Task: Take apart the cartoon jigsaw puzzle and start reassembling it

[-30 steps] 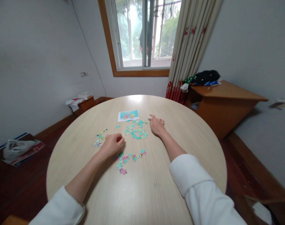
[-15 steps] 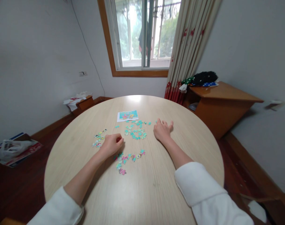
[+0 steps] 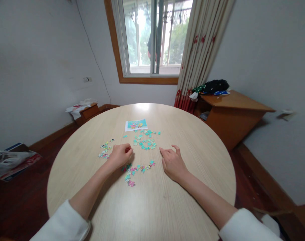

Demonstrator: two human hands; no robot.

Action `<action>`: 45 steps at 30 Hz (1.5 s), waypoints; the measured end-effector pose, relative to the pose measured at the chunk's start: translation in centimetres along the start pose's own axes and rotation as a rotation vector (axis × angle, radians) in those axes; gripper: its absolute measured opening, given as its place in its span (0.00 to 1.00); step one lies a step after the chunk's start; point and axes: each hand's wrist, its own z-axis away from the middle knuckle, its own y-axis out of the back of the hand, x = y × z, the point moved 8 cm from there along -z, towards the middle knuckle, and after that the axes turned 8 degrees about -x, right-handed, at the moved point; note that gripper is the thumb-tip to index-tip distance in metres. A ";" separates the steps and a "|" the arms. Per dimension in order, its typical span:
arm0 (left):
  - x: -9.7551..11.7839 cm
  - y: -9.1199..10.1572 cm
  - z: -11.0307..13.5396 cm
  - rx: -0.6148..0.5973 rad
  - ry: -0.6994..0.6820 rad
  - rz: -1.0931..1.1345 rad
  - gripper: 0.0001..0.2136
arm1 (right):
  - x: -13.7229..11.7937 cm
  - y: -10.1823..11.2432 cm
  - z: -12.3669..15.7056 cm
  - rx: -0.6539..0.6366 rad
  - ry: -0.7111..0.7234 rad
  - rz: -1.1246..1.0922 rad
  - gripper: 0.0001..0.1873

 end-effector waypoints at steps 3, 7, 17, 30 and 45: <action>-0.1 -0.1 0.0 0.002 -0.003 0.007 0.10 | -0.1 0.2 -0.1 0.029 0.017 -0.121 0.21; 0.1 0.0 0.1 0.005 -0.009 0.013 0.11 | 0.1 0.4 -0.9 0.011 0.035 -0.274 0.22; 0.7 -0.2 0.3 -0.010 -0.035 0.023 0.11 | -0.9 1.2 -0.9 -0.052 0.184 -0.418 0.30; 0.7 -0.3 0.2 -0.026 -0.025 0.020 0.10 | 5.5 -2.5 -8.6 -0.014 -0.232 -0.066 0.23; 0.8 -0.5 0.2 -0.041 -0.022 -0.004 0.11 | 7.1 -4.4 -10.8 -0.093 -0.280 -0.093 0.22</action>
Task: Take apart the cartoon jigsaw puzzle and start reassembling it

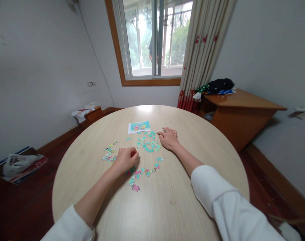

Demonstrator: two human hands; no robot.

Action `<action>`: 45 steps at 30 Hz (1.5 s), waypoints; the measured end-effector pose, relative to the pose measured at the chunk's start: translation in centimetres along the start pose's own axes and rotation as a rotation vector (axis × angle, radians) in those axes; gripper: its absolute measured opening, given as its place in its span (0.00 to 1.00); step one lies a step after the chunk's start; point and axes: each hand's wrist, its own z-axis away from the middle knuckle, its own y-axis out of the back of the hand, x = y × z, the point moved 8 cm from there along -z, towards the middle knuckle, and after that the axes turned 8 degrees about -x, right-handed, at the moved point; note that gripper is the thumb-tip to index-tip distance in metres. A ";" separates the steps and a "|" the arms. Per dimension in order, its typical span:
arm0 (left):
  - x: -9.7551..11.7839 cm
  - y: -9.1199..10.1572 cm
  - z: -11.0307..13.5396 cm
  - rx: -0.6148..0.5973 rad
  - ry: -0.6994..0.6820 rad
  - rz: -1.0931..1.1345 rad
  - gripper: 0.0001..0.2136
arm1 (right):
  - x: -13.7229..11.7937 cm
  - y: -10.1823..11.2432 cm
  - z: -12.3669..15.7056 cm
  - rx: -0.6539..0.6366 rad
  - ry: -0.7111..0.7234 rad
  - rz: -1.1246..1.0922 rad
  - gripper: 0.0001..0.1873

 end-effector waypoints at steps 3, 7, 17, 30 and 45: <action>0.0 0.1 0.0 0.005 -0.004 0.010 0.11 | 0.0 0.0 0.0 -0.005 -0.003 0.006 0.22; -0.1 0.1 0.0 0.009 0.000 0.019 0.10 | 0.1 -0.1 -0.1 -0.032 -0.026 -0.009 0.22; -0.2 0.0 -0.1 0.026 -0.010 0.004 0.11 | 0.4 -0.3 -0.2 -0.044 -0.036 -0.002 0.23; -0.2 0.2 0.0 0.027 0.018 0.019 0.10 | 1.8 0.3 -0.1 0.022 -0.231 0.092 0.24; -3.2 0.9 -0.8 0.103 0.125 -0.030 0.10 | 1.9 2.0 2.9 0.116 -0.232 0.264 0.18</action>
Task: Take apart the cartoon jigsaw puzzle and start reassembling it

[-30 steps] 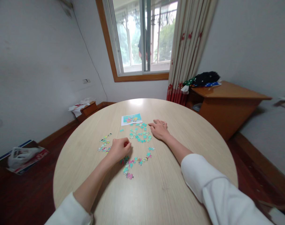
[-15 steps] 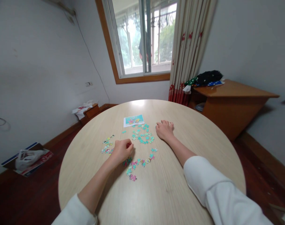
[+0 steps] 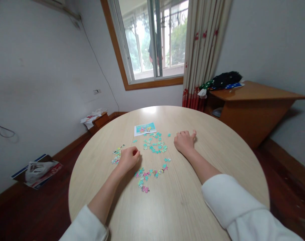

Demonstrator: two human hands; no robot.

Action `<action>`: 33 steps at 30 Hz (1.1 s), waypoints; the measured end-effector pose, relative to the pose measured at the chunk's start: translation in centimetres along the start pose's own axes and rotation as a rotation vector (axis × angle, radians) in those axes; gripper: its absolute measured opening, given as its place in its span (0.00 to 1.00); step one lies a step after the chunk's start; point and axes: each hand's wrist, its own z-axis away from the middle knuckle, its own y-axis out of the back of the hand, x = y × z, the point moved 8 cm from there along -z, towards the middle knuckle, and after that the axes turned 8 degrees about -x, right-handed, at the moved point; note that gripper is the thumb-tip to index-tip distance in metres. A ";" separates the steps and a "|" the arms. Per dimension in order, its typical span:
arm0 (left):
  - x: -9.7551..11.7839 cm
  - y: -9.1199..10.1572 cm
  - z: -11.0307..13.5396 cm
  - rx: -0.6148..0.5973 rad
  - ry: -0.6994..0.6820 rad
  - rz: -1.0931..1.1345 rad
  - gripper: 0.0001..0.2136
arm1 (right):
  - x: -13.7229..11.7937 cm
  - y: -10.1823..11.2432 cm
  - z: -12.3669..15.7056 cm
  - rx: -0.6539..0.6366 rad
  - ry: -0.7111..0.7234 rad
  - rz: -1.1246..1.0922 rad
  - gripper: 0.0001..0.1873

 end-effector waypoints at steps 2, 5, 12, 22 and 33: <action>-0.2 0.2 0.0 0.016 0.009 -0.018 0.10 | 0.3 0.3 0.5 0.023 0.027 -0.006 0.17; -0.3 0.6 0.0 0.043 0.019 -0.033 0.10 | 0.5 1.0 1.7 0.060 0.071 -0.022 0.16; -0.1 0.9 0.2 0.026 0.032 -0.042 0.10 | -0.9 2.8 5.6 0.184 0.273 -0.113 0.14; 0.3 0.6 0.3 -0.016 0.010 -0.024 0.10 | -3.4 3.1 8.6 0.091 0.547 -0.329 0.13; 0.4 0.8 0.3 -0.035 0.024 -0.038 0.11 | -6.9 4.8 11.3 -0.014 0.830 -0.510 0.14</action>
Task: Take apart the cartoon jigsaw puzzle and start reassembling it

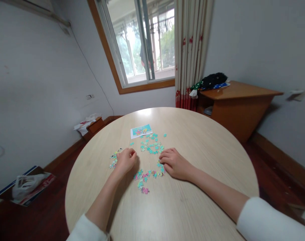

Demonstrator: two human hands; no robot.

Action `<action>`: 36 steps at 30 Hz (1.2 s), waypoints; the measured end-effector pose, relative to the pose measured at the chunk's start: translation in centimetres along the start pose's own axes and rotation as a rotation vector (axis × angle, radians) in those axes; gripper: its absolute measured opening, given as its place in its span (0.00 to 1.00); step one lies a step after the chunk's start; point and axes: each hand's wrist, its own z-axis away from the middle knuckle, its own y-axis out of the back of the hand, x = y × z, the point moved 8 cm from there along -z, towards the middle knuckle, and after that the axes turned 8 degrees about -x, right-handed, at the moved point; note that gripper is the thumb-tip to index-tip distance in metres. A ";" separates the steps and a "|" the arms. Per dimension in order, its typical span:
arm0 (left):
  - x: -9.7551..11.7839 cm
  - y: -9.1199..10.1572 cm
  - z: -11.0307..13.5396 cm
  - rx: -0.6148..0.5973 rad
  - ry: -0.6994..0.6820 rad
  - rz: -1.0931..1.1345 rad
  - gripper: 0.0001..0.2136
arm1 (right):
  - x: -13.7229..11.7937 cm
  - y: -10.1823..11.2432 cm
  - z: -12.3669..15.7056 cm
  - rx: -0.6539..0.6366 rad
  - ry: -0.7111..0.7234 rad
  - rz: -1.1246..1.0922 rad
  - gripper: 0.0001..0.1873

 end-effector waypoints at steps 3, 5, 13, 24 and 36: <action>0.0 0.0 0.0 0.004 -0.001 -0.004 0.11 | -0.6 0.0 -0.1 -0.028 0.024 -0.016 0.14; 0.0 0.0 0.0 0.009 -0.004 -0.005 0.11 | -0.6 0.1 -0.2 -0.028 0.016 -0.019 0.15; -1.4 0.8 -0.3 0.066 0.067 0.013 0.11 | 0.8 0.3 -0.4 0.024 -0.061 -0.012 0.17; -6.4 2.1 -1.4 0.155 0.245 0.052 0.17 | 4.0 -0.2 -2.9 0.048 -0.196 -0.007 0.15; -7.3 -1.6 -2.3 -0.052 0.225 -0.103 0.25 | 1.7 -7.9 -13.6 -0.353 -0.049 0.134 0.29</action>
